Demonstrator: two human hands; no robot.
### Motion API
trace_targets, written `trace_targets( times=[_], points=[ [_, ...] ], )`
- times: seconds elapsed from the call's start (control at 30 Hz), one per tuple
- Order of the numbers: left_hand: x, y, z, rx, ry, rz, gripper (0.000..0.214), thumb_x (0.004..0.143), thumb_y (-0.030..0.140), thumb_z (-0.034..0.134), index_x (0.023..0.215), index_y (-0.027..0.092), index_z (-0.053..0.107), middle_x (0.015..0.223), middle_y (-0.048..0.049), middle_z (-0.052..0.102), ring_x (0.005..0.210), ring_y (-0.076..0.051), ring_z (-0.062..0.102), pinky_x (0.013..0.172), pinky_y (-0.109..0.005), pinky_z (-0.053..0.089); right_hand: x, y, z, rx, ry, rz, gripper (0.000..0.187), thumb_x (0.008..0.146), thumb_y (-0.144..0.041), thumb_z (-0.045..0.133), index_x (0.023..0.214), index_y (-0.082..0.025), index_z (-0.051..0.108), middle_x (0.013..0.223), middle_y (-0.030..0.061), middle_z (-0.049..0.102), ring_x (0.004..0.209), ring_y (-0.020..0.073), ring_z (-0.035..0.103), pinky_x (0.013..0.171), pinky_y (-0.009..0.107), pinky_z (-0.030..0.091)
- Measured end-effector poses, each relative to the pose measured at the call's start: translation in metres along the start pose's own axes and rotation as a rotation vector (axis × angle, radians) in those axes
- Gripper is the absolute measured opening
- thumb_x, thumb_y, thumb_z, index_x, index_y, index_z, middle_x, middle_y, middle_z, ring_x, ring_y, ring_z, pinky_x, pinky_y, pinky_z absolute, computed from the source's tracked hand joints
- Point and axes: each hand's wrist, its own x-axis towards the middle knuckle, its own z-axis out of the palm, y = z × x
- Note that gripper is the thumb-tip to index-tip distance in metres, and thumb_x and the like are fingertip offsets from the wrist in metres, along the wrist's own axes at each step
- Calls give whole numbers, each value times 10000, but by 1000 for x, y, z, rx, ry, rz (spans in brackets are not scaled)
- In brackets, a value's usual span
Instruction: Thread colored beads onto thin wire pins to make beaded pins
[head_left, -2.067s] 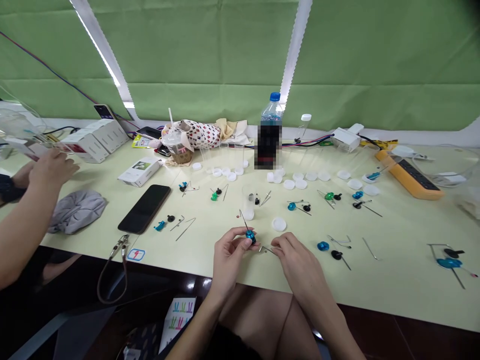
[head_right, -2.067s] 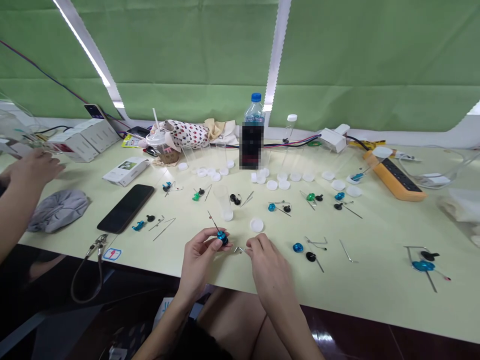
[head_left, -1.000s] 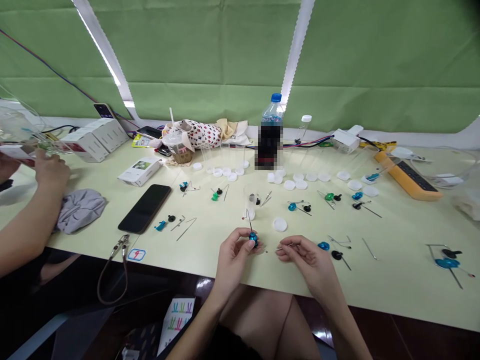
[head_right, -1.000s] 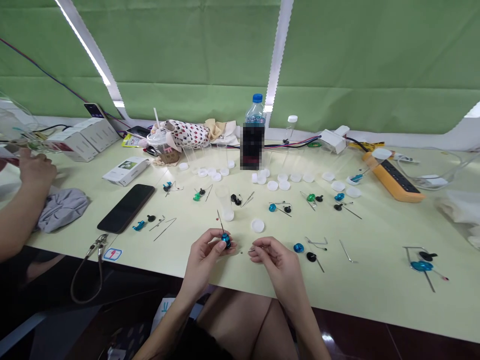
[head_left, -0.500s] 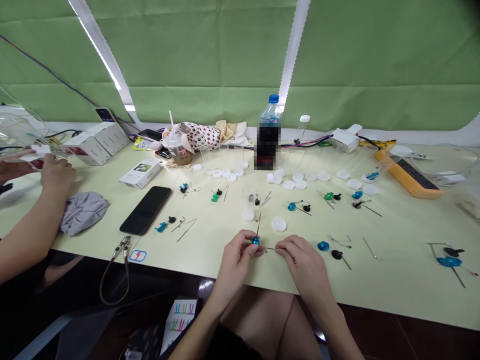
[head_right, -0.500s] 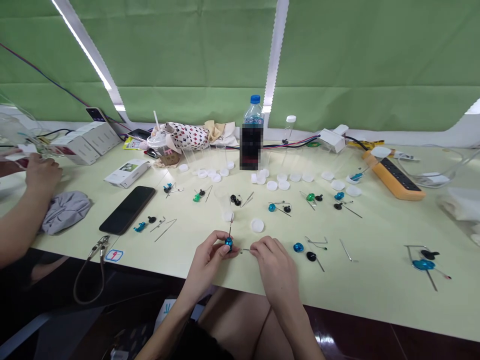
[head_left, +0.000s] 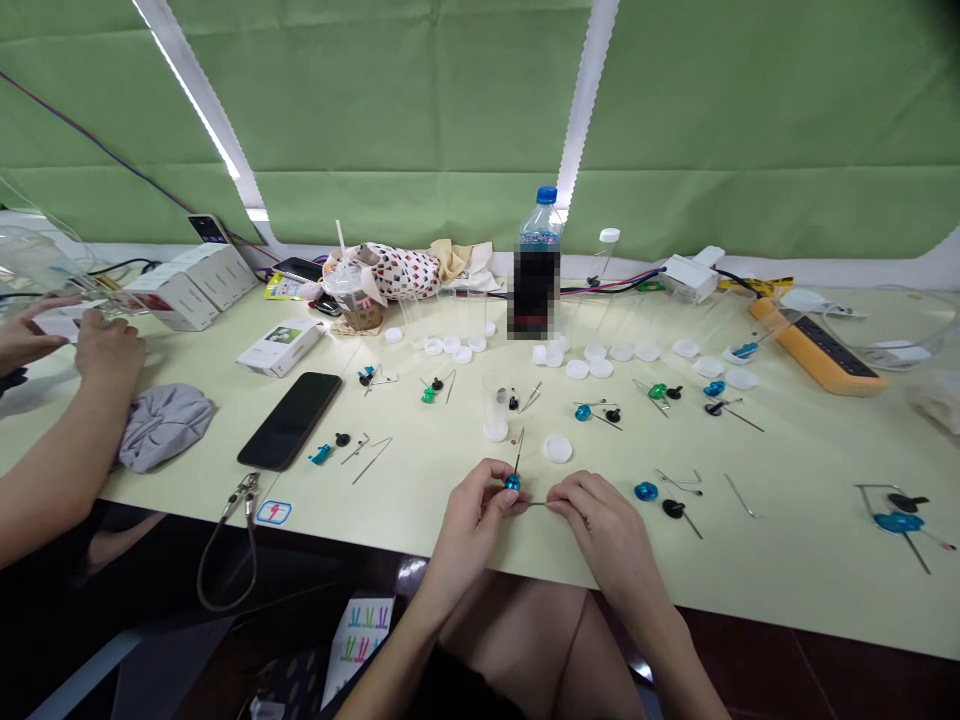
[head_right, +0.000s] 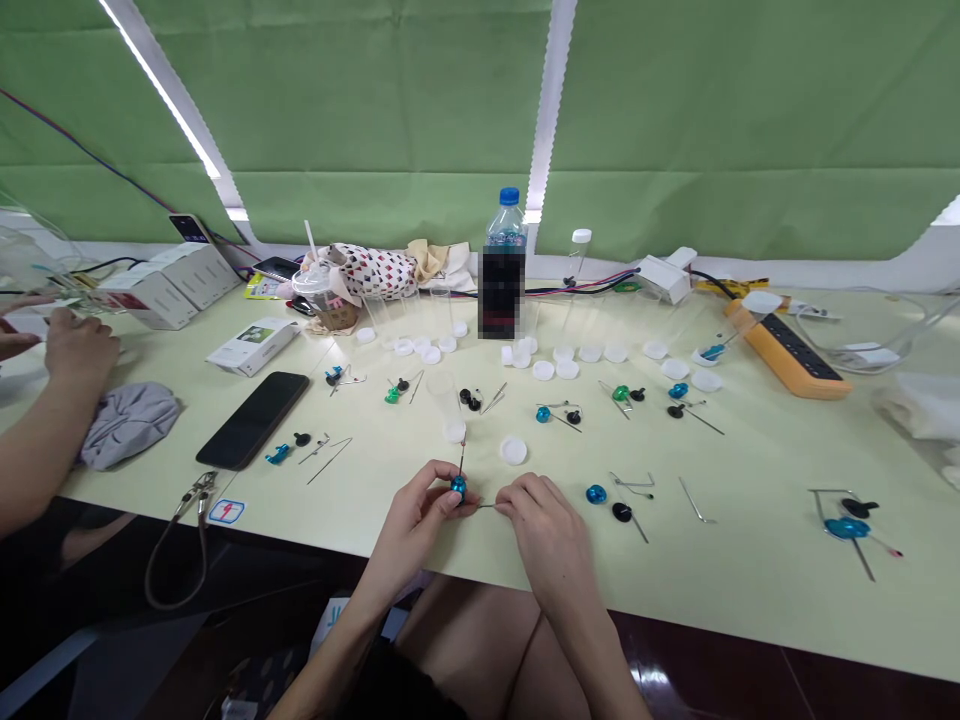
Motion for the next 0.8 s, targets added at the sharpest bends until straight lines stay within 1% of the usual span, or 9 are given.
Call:
trace_targets(
  times=[0.17,0.43,0.67,0.8],
  points=[
    [0,0,0,16,-17,7,100,872,281,592,928,199,581,876,-22,607,889,-201,691,883,-380,564,0,-3,-1,14,-22,10,267,987,-237,436,808,-219,633,838,23,646,800,171,601,719,294,463],
    [0,1,0,-21,-2,-4,137,858,315,621,920,199,580,858,-20,634,882,-206,701,882,-382,567,-5,-6,1,-3,-20,-26,291,1004,-269,402,853,-214,645,857,38,647,783,168,611,695,288,471],
    [0,-1,-1,-85,47,6,174,845,317,651,939,193,574,849,-16,646,877,-197,706,884,-379,571,-6,-10,-1,76,-59,35,300,1017,-307,376,861,-211,614,856,37,633,748,169,616,690,289,468],
    [-1,-3,-2,-130,79,19,194,846,325,658,954,191,568,843,-11,646,878,-200,710,885,-381,573,-5,-17,-2,132,-27,86,299,1017,-314,372,837,-216,589,830,26,618,683,151,606,658,280,456]
  ],
)
